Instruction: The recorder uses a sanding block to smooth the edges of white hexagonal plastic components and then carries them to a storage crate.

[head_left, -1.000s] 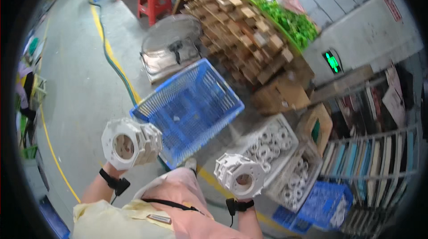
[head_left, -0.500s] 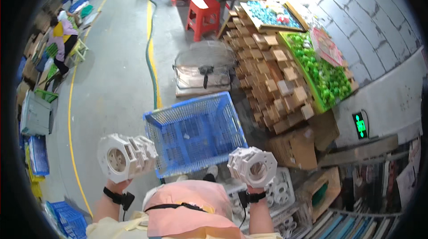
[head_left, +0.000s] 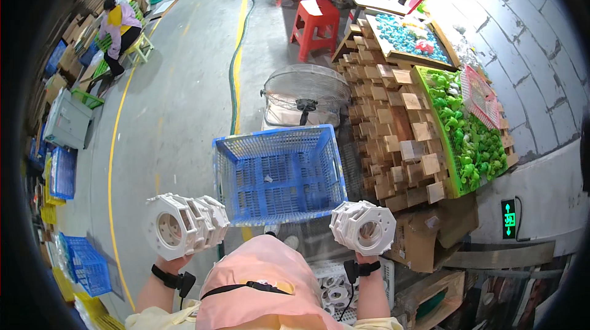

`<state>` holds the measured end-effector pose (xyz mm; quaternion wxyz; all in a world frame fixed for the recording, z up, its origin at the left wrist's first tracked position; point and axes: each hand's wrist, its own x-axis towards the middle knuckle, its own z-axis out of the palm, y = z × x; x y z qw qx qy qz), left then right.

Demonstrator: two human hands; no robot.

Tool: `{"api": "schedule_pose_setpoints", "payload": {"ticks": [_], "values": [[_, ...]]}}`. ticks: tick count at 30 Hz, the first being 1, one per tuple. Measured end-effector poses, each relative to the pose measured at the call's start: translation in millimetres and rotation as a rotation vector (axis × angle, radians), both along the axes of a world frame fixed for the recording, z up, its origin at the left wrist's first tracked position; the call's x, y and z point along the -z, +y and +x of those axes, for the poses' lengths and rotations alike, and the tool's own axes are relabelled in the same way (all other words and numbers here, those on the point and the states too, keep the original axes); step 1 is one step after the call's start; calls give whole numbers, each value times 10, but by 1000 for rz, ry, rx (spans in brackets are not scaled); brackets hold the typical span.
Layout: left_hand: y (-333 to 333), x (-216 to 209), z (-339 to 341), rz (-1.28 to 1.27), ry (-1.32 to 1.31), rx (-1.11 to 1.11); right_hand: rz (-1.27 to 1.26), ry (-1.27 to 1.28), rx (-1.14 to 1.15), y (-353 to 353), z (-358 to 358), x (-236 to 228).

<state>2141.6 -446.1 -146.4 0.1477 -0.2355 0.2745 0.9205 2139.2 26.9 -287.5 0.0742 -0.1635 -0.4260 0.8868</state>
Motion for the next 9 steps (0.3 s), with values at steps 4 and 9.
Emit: {"api": "schedule_pose_setpoints", "payload": {"ticks": [4, 9], "values": [[-52, 144, -68, 10, -56, -59, 3, 17, -34, 23, -238, 2], [-469, 700, 353, 170, -137, -195, 8, 55, -114, -64, -605, 119]]}}
